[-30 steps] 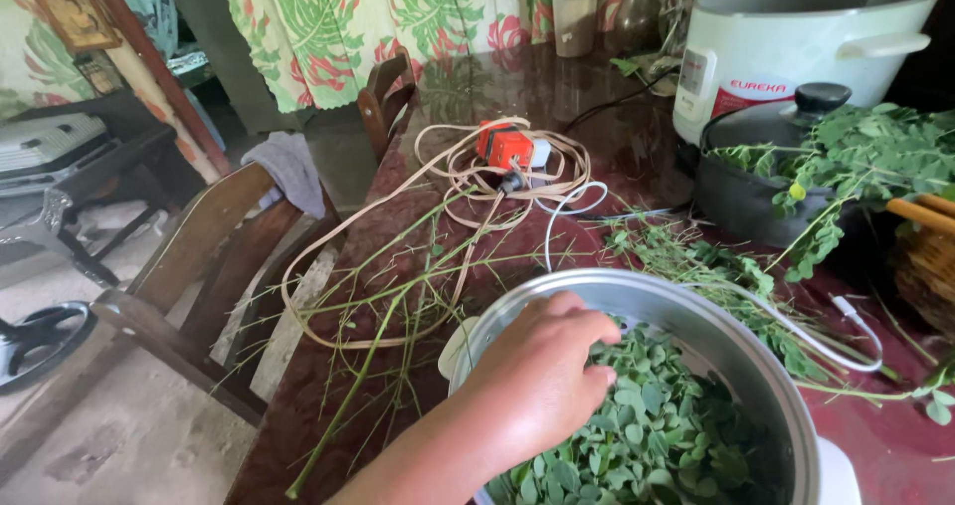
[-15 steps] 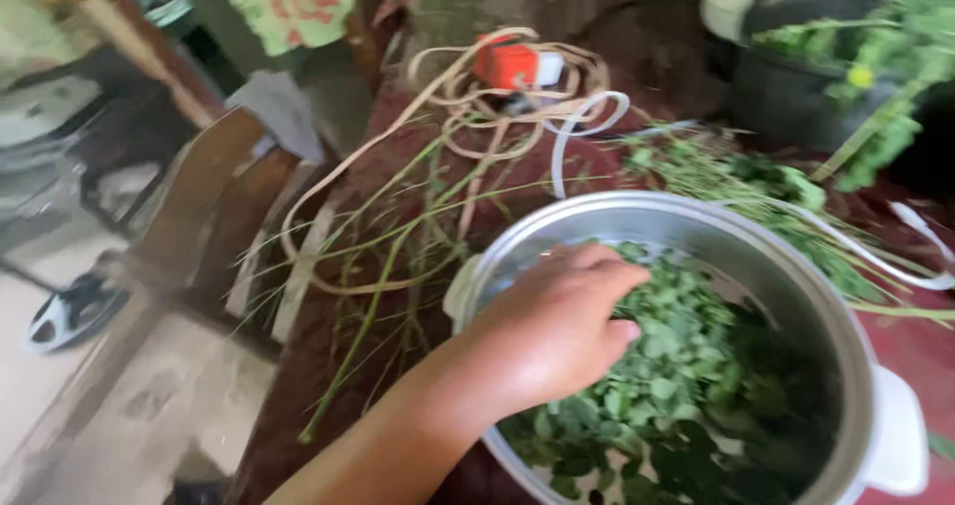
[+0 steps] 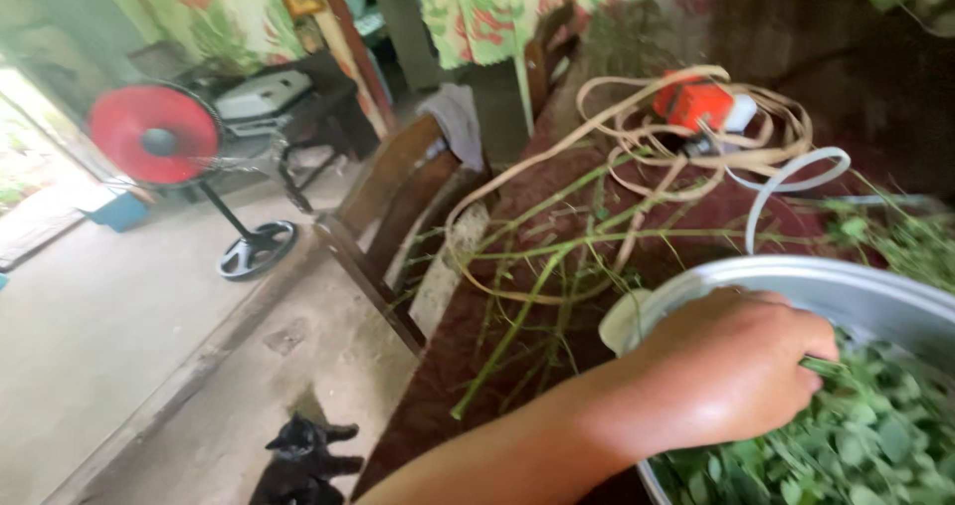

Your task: The person picks small green leaves from thin plant stems by hand and places them into a metal bowl on a dining table. The person handles the stems one at a time, stripping leaves and accumulating them in the bowl.

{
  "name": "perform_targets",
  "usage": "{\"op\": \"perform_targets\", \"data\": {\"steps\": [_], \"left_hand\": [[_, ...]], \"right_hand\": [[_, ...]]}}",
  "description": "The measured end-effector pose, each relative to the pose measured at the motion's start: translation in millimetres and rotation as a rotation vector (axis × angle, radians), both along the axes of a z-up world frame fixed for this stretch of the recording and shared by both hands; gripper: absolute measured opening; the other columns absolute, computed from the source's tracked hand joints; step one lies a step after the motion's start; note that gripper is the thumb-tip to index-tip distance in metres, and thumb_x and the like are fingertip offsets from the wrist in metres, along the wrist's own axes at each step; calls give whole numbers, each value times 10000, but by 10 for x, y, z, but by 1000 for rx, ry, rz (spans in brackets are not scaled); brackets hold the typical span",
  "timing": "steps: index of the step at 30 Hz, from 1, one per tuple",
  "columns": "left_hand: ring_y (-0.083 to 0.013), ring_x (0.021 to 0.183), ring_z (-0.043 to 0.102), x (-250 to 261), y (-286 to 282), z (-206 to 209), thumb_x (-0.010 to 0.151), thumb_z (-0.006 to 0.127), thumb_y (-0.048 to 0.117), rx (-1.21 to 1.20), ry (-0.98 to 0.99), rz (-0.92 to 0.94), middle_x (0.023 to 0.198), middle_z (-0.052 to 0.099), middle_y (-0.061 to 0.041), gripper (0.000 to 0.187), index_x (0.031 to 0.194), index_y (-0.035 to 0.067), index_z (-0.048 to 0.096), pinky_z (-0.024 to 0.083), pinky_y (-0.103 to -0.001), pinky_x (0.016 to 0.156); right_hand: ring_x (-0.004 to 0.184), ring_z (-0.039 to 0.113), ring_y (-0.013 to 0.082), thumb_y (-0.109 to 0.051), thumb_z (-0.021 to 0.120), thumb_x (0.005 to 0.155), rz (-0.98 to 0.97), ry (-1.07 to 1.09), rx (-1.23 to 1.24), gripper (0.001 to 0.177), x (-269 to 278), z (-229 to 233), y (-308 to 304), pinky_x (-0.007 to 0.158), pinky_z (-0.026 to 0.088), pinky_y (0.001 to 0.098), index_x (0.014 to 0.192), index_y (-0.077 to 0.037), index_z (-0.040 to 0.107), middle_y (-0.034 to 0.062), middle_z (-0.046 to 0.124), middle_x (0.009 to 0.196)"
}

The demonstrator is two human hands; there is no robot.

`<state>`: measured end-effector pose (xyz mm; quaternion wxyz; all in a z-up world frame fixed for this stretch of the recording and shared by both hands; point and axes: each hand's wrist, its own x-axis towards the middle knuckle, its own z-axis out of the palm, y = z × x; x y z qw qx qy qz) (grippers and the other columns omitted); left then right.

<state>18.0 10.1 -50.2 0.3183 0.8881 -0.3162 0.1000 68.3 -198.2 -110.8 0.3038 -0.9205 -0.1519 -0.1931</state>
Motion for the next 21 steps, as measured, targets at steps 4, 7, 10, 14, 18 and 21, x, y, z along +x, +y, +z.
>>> {"op": "perform_targets", "data": {"steps": [4, 7, 10, 14, 18, 21], "left_hand": [[-344, 984, 737, -4, 60, 161, 892, 710, 214, -54, 12, 21, 1077, 760, -153, 301, 1177, 124, 742, 565, -428, 876], [-341, 1011, 731, -73, 70, 328, 876, 730, 189, -147, 74, 29, 1116, 746, -169, 419, 1282, 109, 665, 563, -410, 875], [-333, 998, 720, -132, 55, 505, 838, 746, 157, -198, 168, 95, 1126, 721, -174, 614, 1415, 102, 544, 560, -395, 835], [-317, 956, 715, -171, 17, 524, 826, 750, 145, -227, 164, 108, 1086, 702, -165, 755, 1511, 87, 438, 559, -388, 829], [-313, 953, 714, -147, 16, 469, 811, 753, 115, -178, 86, 83, 1043, 721, -151, 818, 1549, 66, 404, 553, -388, 849], [-318, 966, 707, -151, 5, 423, 823, 778, 119, -229, 59, 65, 1070, 699, -159, 790, 1534, 65, 437, 556, -392, 844]], "right_hand": [[886, 650, 97, -307, 848, 766, 20, -13, -2, 377, 62, 197, -104, 764, 533, 272, 1115, -178, 784, -42, 708, 1040], [874, 648, 95, -308, 849, 769, -2, -26, -7, 385, -21, 280, -282, 757, 531, 269, 1125, -176, 783, -44, 705, 1029], [863, 647, 94, -309, 850, 772, 44, -59, 4, 393, -140, 305, -467, 750, 530, 266, 1135, -174, 782, -46, 702, 1018], [848, 645, 91, -311, 851, 775, 292, 53, 100, 404, -180, 703, -387, 741, 527, 263, 1149, -172, 781, -48, 698, 1003], [858, 666, 82, -257, 787, 888, 434, 327, 197, 270, -115, 644, -279, 760, 572, 255, 1131, -140, 781, -36, 731, 971], [828, 600, 112, -173, 746, 920, 368, 494, 331, 206, -23, 434, -376, 751, 569, 298, 1109, -91, 744, 47, 717, 912]]}}
